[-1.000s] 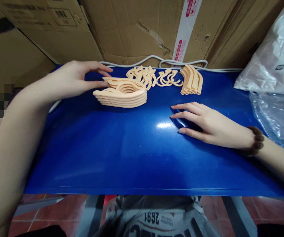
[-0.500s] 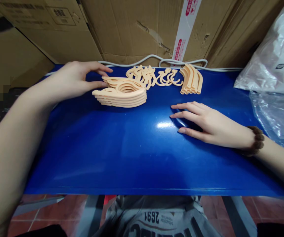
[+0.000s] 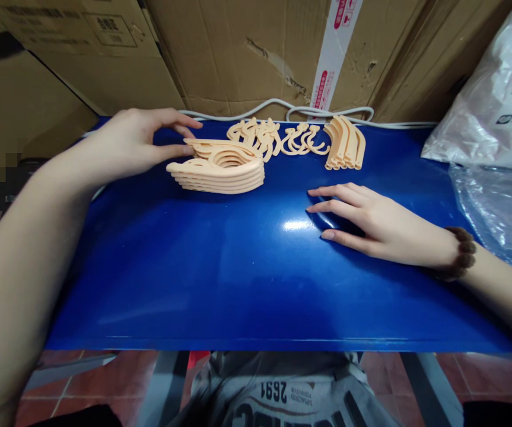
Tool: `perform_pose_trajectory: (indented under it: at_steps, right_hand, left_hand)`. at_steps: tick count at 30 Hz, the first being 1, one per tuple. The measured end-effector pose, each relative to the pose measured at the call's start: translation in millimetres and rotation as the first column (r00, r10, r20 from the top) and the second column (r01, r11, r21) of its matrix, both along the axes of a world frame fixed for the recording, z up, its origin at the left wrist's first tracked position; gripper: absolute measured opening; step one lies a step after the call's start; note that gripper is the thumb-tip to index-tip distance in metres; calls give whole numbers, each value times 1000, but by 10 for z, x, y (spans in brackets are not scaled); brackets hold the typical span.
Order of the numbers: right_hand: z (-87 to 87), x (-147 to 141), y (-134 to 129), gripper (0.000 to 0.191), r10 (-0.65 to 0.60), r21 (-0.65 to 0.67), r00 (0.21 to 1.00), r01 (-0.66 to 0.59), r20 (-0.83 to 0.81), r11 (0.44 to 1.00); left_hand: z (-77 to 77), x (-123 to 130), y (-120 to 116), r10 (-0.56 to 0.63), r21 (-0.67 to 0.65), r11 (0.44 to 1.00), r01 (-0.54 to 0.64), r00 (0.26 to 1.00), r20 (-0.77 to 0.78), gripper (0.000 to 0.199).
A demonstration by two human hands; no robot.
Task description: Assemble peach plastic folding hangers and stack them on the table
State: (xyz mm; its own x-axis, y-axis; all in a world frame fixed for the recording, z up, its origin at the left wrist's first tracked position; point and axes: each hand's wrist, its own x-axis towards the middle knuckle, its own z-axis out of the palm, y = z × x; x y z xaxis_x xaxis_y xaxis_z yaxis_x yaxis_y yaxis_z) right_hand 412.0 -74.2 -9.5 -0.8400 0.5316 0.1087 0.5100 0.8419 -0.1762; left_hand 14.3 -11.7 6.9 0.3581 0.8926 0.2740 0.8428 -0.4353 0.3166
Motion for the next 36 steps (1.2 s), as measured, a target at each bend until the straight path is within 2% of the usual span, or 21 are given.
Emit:
perform_pose_trajectory:
  at_steps: [4, 7, 9, 11, 14, 16, 18, 20, 23, 28, 31, 33, 36]
  right_hand:
    - [-15, 8, 6, 43, 7, 7, 1000, -7, -4, 1000]
    - [-8, 14, 10, 44, 4, 8, 1000, -4, -7, 1000]
    - [23, 20, 8, 43, -31, 10, 999, 31, -22, 999]
    - [74, 31, 2, 41, -108, 31, 993, 110, -56, 993]
    - [169, 59, -6, 36, -268, 92, 958, 277, -99, 956]
    - [222, 85, 5, 37, -353, 135, 929, 366, -109, 921]
    - [255, 118, 37, 40, -407, 166, 907, 419, -106, 893]
    - [272, 155, 89, 43, -452, 189, 886, 464, -101, 866]
    - [292, 210, 185, 46, -530, 211, 838, 546, -132, 811]
    - [343, 283, 385, 45, -650, 134, 742, 670, -166, 731]
    - [344, 329, 544, 50, -728, 98, 680, 733, -82, 673]
    - [321, 361, 650, 52, -747, 92, 664, 745, -15, 661]
    - [259, 399, 765, 50, -734, 116, 678, 726, 44, 677]
  left_hand:
    - [105, 24, -78, 5, -4, 1000, -6, 999, -37, 69]
    - [184, 190, -216, 46, 162, 986, -47, 999, 9, 58]
    - [190, 393, -339, 0, 318, 948, 0, 1000, 1, 46]
    - [143, 644, -477, -76, 397, 913, 97, 995, -69, 36]
    - [-10, 1003, -670, -344, 325, 858, 398, 915, -212, 36]
    - [-141, 1162, -752, -443, 218, 835, 505, 852, -278, 40]
    - [-264, 1235, -785, -503, 139, 815, 563, 806, -312, 45]
    - [-352, 1244, -779, -513, 71, 828, 557, 801, -308, 51]
    - [-405, 1212, -755, -483, -7, 864, 503, 826, -291, 57]
    - [-396, 1196, -753, -479, -9, 868, 497, 831, -282, 58]
    - [-393, 1197, -751, -488, -8, 863, 506, 828, -278, 58]
    - [-393, 1196, -748, -489, -8, 862, 507, 826, -281, 58]
    - [-395, 1195, -746, -487, -12, 863, 506, 824, -290, 59]
